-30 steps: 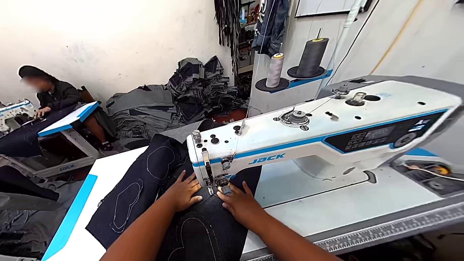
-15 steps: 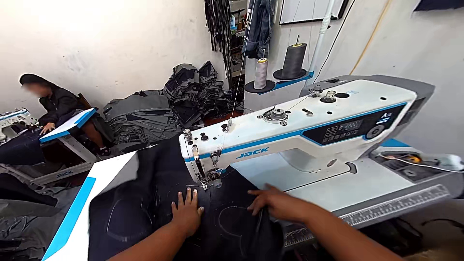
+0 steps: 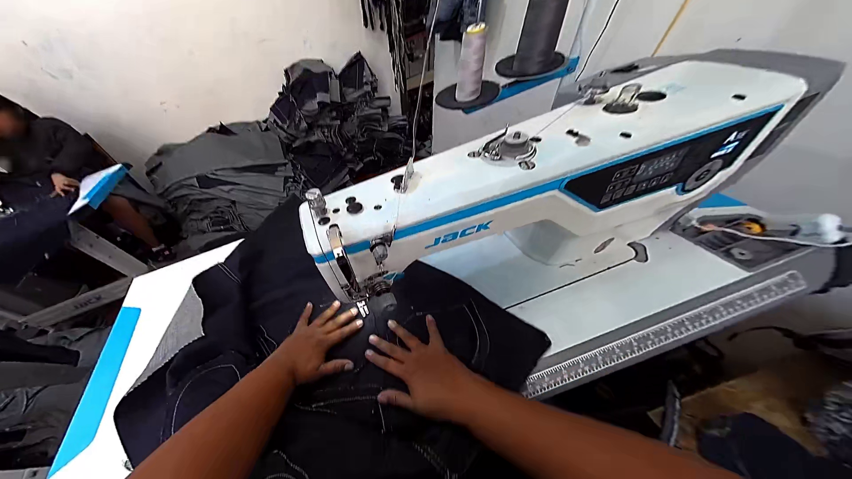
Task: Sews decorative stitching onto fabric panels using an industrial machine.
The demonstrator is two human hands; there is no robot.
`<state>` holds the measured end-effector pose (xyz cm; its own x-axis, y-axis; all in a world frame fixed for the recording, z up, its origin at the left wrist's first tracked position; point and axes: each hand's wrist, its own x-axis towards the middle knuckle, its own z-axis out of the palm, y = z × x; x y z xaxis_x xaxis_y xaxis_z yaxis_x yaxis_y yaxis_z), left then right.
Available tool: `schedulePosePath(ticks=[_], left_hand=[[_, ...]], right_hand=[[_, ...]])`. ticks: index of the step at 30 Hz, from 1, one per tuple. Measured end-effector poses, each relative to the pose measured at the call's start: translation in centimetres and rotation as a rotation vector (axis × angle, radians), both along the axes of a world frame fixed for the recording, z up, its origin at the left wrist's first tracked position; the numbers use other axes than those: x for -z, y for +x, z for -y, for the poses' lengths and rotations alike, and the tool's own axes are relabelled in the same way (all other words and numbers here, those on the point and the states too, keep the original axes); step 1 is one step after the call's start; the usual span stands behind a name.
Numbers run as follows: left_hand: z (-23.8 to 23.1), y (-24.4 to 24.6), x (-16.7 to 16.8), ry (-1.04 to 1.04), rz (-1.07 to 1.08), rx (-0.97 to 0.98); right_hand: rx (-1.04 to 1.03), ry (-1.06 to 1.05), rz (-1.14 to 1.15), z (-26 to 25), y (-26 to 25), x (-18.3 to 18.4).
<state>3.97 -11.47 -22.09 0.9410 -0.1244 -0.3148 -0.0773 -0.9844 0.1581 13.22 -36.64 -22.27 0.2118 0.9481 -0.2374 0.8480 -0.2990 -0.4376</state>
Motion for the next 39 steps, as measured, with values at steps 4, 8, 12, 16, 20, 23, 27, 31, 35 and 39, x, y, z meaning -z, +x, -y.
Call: schedulePosePath(ticks=[4, 8, 12, 16, 20, 23, 27, 31, 35, 39], left_hand=[[0.6, 0.6, 0.0, 0.007, 0.074, -0.137], [1.4, 1.2, -0.2, 0.058, 0.025, -0.276], [-0.3, 0.6, -1.5, 0.095, -0.107, 0.081], [-2.2, -0.3, 0.6, -0.030, 0.115, 0.272], [0.9, -1.1, 1.9, -0.040, 0.276, 0.034], [3.2, -1.0, 2.0, -0.010, 0.284, -0.155], [3.9, -0.9, 1.9, 0.005, 0.261, -0.200], [4.3, -0.7, 1.5, 0.024, 0.196, -0.244], [6.9, -0.1, 0.8, 0.030, 0.120, -0.417], [6.0, 0.1, -1.9, 0.044, -0.028, -0.334]], right_hand=[[-0.126, 0.101, 0.104, -1.1, 4.3, 0.7], [-0.152, 0.095, 0.165, -1.8, 5.9, 0.0], [0.159, -0.176, -0.084, -3.3, -1.0, -4.4], [0.109, -0.078, -0.080, -2.1, -3.3, -1.5], [-0.066, 0.152, 0.068, -0.7, 2.1, 0.9], [-0.230, 0.247, 0.105, -0.7, 6.2, 1.2], [0.065, -0.081, -0.034, -2.5, 2.6, -3.9], [0.223, -0.100, -0.075, -2.9, -3.2, -2.2], [0.055, 0.113, 0.087, -1.8, 1.0, 0.6], [-0.086, 0.121, 0.154, -1.9, 4.1, 0.4]])
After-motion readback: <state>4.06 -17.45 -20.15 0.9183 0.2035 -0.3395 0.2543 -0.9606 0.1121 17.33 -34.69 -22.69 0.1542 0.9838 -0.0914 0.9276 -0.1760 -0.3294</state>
